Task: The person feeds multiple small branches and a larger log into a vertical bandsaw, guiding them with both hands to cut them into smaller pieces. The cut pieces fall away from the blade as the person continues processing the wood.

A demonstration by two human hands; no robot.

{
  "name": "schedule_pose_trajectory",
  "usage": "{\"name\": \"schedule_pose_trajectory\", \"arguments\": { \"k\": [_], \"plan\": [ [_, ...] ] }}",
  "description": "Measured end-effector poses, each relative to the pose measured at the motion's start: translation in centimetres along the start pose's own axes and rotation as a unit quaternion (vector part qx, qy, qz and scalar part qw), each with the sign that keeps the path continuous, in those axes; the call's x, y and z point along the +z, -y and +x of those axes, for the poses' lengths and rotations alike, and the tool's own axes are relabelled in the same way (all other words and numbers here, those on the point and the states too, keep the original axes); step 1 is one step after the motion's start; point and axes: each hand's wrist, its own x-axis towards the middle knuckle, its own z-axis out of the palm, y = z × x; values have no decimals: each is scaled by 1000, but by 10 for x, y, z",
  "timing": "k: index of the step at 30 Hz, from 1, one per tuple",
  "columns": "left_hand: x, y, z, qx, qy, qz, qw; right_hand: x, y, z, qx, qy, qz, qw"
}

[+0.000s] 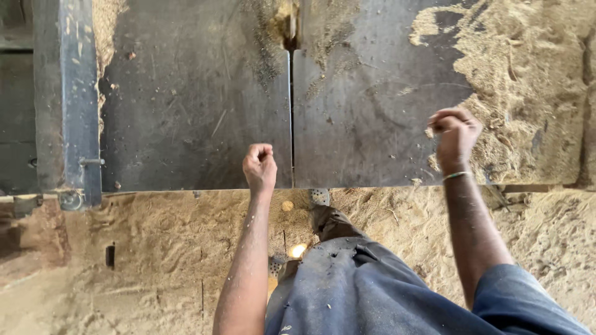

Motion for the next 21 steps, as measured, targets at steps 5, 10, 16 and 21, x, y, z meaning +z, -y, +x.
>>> {"name": "schedule_pose_trajectory", "arguments": {
  "k": [5, 10, 16, 21],
  "plan": [
    [-4, 0, -18, 1, 16, 1, 1000, -35, 39, 34, -176, -32, -132, 975],
    [5, -11, -35, -70, 34, 86, 993, -32, 74, 71, -357, 1, -370, 858],
    [32, -36, -110, -116, 130, 52, 983, -39, 113, 89, -457, -85, -536, 705],
    [42, -62, -154, -67, 220, 3, 973, -105, 114, 71, -170, -54, -583, 793]
  ]
}}
